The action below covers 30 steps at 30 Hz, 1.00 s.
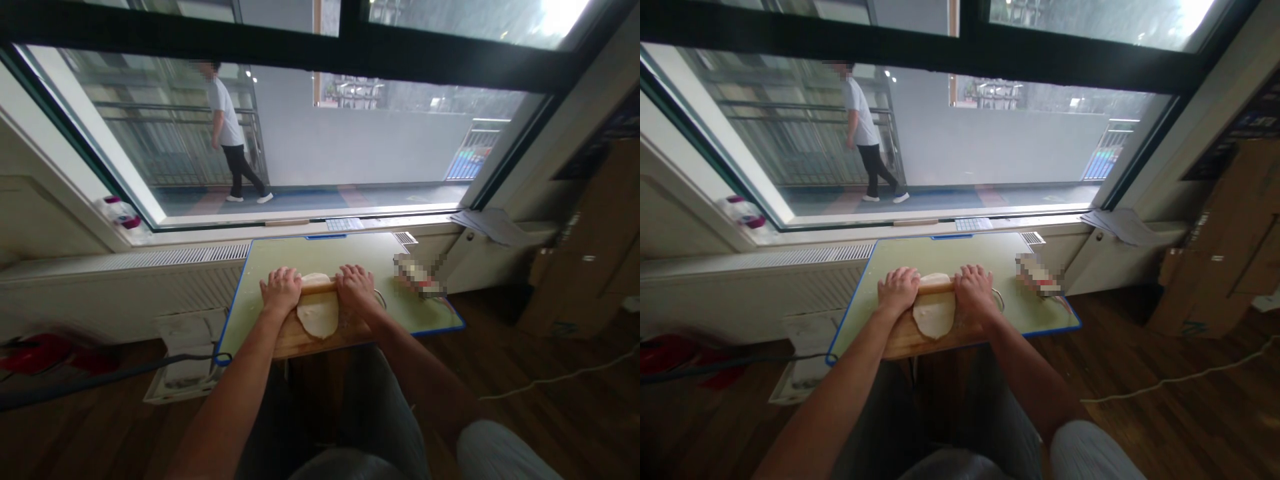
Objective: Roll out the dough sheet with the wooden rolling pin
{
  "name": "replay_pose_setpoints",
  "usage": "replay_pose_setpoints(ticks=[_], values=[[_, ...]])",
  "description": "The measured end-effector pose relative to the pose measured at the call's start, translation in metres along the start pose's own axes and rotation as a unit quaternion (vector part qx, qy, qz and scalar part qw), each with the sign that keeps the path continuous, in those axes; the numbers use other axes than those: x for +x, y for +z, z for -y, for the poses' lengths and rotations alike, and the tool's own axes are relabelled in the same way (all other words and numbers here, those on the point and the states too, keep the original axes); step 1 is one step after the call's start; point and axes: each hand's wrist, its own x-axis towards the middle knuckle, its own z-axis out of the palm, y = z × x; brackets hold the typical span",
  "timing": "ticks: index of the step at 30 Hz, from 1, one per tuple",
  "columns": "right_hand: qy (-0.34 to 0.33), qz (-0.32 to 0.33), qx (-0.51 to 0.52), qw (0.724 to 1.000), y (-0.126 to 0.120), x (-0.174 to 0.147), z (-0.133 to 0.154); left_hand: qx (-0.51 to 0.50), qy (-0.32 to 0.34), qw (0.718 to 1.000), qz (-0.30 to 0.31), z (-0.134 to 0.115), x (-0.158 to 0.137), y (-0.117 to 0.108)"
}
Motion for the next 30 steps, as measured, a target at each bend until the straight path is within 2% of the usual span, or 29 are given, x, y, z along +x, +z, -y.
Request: replay_pose_setpoints(ticks=[4, 10, 13, 24, 30], values=[[0.002, 0.012, 0.000, 1.000, -0.003, -0.003, 0.000, 0.003, 0.011, 1.000, -0.007, 0.001, -0.006, 0.000], [-0.011, 0.030, 0.005, 0.999, -0.005, -0.027, -0.006, 0.008, 0.019, 1.000, -0.008, 0.000, -0.025, -0.005], [-0.023, 0.021, 0.000, 1.000, -0.003, -0.038, -0.008, 0.007, 0.023, 1.000, -0.006, -0.001, -0.035, -0.007], [0.010, 0.006, 0.015, 1.000, -0.006, -0.075, -0.005, -0.013, 0.031, 0.999, -0.016, 0.002, -0.076, -0.007], [-0.004, -0.034, 0.009, 0.999, 0.000, -0.101, -0.009, -0.016, 0.038, 0.999, -0.022, 0.005, -0.102, -0.006]])
